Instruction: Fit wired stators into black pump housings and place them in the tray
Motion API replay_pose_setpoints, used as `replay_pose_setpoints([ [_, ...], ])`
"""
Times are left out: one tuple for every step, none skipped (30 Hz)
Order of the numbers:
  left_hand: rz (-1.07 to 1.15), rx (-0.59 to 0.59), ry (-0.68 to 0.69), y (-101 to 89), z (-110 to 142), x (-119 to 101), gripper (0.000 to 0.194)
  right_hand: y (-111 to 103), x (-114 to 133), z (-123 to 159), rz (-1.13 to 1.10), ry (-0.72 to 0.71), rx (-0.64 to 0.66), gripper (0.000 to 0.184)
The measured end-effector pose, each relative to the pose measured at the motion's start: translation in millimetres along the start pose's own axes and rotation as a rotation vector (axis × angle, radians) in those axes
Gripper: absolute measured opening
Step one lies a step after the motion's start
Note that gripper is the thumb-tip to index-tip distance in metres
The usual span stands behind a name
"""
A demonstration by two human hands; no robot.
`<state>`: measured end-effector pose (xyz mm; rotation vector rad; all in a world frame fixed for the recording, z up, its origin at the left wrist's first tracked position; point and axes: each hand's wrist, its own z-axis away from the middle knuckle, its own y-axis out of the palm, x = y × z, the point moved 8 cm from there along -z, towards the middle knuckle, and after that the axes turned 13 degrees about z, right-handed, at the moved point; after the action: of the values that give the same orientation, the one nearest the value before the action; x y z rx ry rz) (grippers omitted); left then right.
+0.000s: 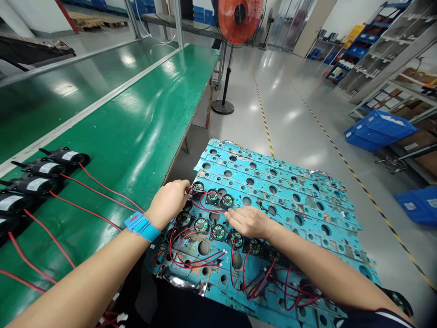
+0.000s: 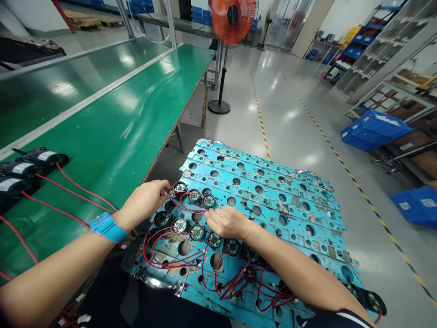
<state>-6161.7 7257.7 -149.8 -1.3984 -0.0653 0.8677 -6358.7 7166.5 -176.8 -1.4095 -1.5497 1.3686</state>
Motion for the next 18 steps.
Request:
replay_pose_setpoints([
  [-0.034, 0.017, -0.004, 2.6, -0.8, 1.5, 0.018, 4.3, 0.9, -0.3, -0.003, -0.015, 0.031, 0.027],
  [-0.066, 0.041, -0.011, 6.4, -1.7, 3.5, 0.016, 8.6, 1.6, -0.9, -0.002, -0.025, 0.064, 0.027],
  [-0.094, 0.065, -0.022, 10.8, -2.7, 5.8, 0.015, 12.7, 2.0, -1.6, 0.001, -0.032, 0.1, 0.026],
  [-0.12, 0.087, -0.033, 15.3, -3.8, 7.9, 0.015, 16.2, 2.3, -2.5, 0.004, -0.037, 0.136, 0.026],
  [-0.143, 0.103, -0.043, 19.0, -5.0, 9.5, 0.015, 18.9, 2.5, -3.3, 0.007, -0.041, 0.172, 0.025],
  [-0.163, 0.114, -0.047, 21.7, -5.9, 10.1, 0.016, 20.9, 2.4, -4.1, 0.007, -0.043, 0.206, 0.024],
  [-0.18, 0.119, -0.046, 22.9, -6.4, 9.4, 0.018, 22.1, 2.3, -4.8, 0.004, -0.044, 0.239, 0.023],
  [-0.193, 0.122, -0.041, 22.4, -6.0, 7.6, 0.019, 22.9, 2.2, -5.3, -0.003, -0.045, 0.27, 0.023],
  [-0.204, 0.121, -0.034, 19.9, -4.4, 4.8, 0.02, 23.7, 2.2, -5.5, -0.013, -0.045, 0.299, 0.022],
  [-0.212, 0.115, -0.026, 15.5, -1.4, 1.4, 0.021, 24.7, 2.4, -5.3, -0.027, -0.045, 0.326, 0.022],
  [-0.218, 0.108, -0.017, 9.3, 3.2, -2.3, 0.023, 26.4, 2.5, -4.7, -0.042, -0.044, 0.353, 0.021],
  [-0.22, 0.093, -0.005, 1.4, 9.6, -6.2, 0.026, 28.9, 2.5, -3.8, -0.061, -0.042, 0.378, 0.021],
  [-0.216, 0.068, 0.015, -8.0, 17.8, -10.0, 0.03, 32.2, 2.1, -2.7, -0.082, -0.035, 0.402, 0.02],
  [-0.207, 0.03, 0.039, -18.5, 27.8, -13.0, 0.032, 36.1, 0.8, -1.6, -0.103, -0.021, 0.425, 0.02],
  [-0.194, -0.017, 0.063, -29.6, 39.7, -14.3, 0.035, 40.2, -1.3, -0.8, -0.126, -0.001, 0.445, 0.02],
  [-0.177, -0.074, 0.085, -40.8, 53.4, -13.5, 0.036, 44.0, -4.1, -0.5, -0.151, 0.025, 0.462, 0.021],
  [-0.155, -0.132, 0.101, -51.2, 68.5, -10.0, 0.037, 46.9, -7.2, -0.8, -0.177, 0.053, 0.475, 0.022],
  [-0.131, -0.187, 0.109, -60.3, 85.0, -3.8, 0.038, 48.5, -10.1, -1.9, -0.207, 0.077, 0.483, 0.023],
])
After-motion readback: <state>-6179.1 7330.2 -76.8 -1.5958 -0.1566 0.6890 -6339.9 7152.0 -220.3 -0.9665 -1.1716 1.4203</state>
